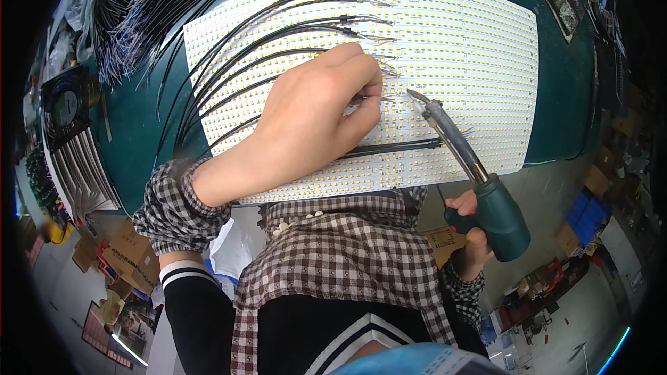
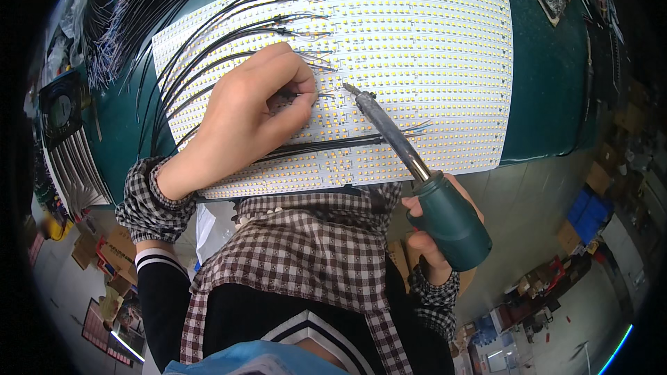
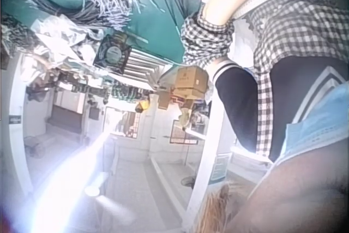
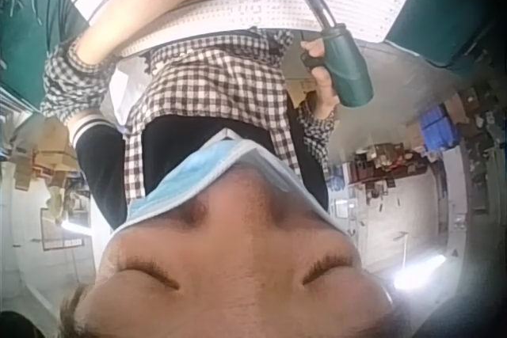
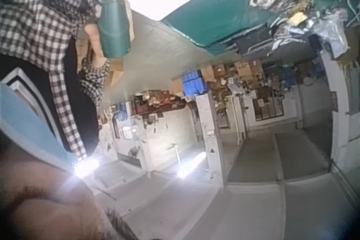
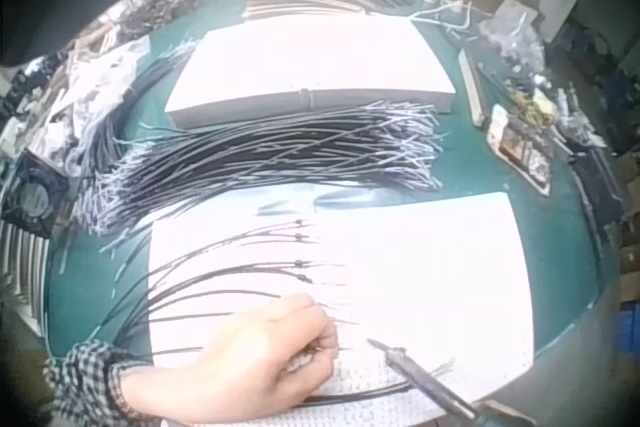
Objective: The person solders wire bundles to contacts on a large LED panel using a soldering gun and solder wire.
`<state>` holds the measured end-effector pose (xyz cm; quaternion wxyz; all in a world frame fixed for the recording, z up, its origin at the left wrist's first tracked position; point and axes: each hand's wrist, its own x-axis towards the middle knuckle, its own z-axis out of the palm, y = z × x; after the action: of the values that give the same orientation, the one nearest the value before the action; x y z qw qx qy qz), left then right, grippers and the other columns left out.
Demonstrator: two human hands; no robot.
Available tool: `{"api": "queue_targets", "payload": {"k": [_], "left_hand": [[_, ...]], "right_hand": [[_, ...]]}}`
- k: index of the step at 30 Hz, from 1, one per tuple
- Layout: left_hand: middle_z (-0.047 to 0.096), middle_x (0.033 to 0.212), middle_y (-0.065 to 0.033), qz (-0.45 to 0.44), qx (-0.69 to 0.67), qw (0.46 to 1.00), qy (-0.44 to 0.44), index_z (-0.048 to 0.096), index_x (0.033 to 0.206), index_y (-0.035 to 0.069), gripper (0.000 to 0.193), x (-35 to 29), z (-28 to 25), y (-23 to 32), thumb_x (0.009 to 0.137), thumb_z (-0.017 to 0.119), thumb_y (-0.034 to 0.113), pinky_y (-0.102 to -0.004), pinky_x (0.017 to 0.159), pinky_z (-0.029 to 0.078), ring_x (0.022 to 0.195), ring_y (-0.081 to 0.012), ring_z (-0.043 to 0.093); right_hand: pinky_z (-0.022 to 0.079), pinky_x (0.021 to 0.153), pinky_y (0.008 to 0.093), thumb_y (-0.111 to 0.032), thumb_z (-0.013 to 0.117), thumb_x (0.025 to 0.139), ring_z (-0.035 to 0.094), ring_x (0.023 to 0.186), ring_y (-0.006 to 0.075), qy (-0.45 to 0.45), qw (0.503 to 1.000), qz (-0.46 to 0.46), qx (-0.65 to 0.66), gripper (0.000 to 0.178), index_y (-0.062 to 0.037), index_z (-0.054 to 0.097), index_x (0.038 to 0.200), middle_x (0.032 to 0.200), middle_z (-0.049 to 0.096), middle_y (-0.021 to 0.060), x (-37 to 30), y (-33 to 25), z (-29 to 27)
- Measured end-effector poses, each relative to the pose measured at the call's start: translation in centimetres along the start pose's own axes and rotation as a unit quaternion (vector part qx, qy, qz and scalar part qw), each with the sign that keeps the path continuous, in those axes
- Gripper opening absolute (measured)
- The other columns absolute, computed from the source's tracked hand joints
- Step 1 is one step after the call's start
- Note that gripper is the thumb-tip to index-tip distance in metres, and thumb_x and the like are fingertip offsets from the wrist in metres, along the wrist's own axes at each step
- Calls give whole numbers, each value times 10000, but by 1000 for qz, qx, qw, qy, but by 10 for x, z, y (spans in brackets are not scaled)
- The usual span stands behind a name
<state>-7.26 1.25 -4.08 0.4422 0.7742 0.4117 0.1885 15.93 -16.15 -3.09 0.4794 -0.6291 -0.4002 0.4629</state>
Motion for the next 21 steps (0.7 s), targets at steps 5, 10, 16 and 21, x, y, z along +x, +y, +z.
{"api": "queue_targets", "payload": {"k": [5,10,16,21], "left_hand": [[526,783,-60,-5,1,1000,-5,545,826,28,110,0,0,1,744,606,-12,-253,536,423,660,-157,531],[537,796,-60,-8,-15,1000,1,566,853,22,93,-2,-1,-1,781,623,8,-253,545,430,667,-160,539],[547,799,-60,44,11,999,-11,568,858,21,110,-2,-5,6,784,649,19,-257,558,439,671,-169,549],[551,788,-73,34,39,999,16,559,831,36,104,1,4,3,763,637,30,-306,568,452,687,-224,567]], "right_hand": [[529,692,351,-618,660,730,576,772,233,-11,999,25,-32,700,56,553,881,831,563,139,-1,-3,-1],[528,660,317,-638,648,726,607,746,223,-6,999,18,-47,746,75,562,928,868,586,157,0,-3,-6],[535,590,265,-677,612,721,639,717,210,37,997,28,-61,836,105,560,1013,931,610,194,2,-9,5],[550,594,276,-677,608,725,643,725,211,33,998,26,-51,850,115,555,1028,951,613,203,1,-5,1]]}}
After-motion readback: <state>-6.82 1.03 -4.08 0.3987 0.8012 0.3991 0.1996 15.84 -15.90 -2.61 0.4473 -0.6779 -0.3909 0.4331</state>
